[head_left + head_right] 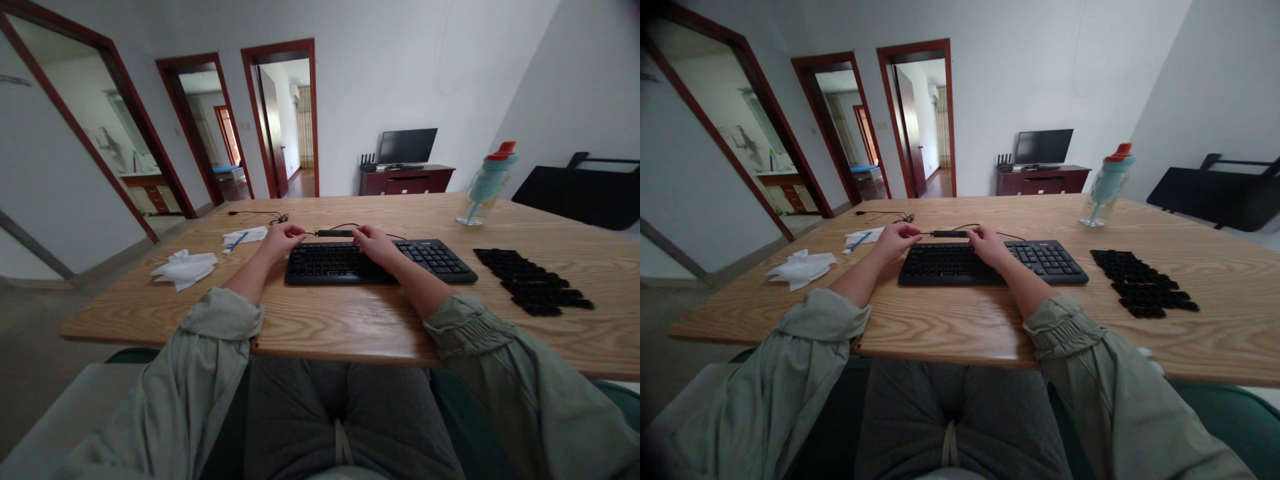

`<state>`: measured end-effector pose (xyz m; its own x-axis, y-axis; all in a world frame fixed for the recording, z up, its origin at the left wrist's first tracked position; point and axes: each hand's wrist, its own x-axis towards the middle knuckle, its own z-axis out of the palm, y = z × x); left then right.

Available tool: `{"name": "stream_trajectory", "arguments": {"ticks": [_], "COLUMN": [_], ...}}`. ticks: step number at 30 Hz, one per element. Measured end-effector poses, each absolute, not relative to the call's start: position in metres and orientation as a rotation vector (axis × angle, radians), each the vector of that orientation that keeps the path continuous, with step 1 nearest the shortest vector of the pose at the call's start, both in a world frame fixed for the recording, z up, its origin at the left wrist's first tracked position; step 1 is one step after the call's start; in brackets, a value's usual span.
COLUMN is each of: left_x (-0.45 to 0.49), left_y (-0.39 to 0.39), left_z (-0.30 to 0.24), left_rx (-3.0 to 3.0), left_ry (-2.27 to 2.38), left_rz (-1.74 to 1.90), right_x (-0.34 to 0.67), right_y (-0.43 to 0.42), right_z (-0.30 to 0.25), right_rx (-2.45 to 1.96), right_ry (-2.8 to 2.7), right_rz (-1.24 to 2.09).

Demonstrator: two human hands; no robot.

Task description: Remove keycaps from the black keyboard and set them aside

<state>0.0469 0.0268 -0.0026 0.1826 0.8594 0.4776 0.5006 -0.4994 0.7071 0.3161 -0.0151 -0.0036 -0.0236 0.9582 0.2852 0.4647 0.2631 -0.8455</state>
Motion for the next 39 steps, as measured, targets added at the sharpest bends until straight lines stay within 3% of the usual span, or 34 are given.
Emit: {"name": "stream_trajectory", "arguments": {"ticks": [39], "left_x": [0.0462], "left_y": [0.0260], "left_z": [0.0000], "left_rx": [2.059], "left_ry": [1.260], "left_rz": [1.261], "right_x": [0.3187], "right_y": [-0.0084], "right_z": [-0.0087], "right_rx": [-1.332], "right_ry": [-1.653], "right_rz": [0.689]}}
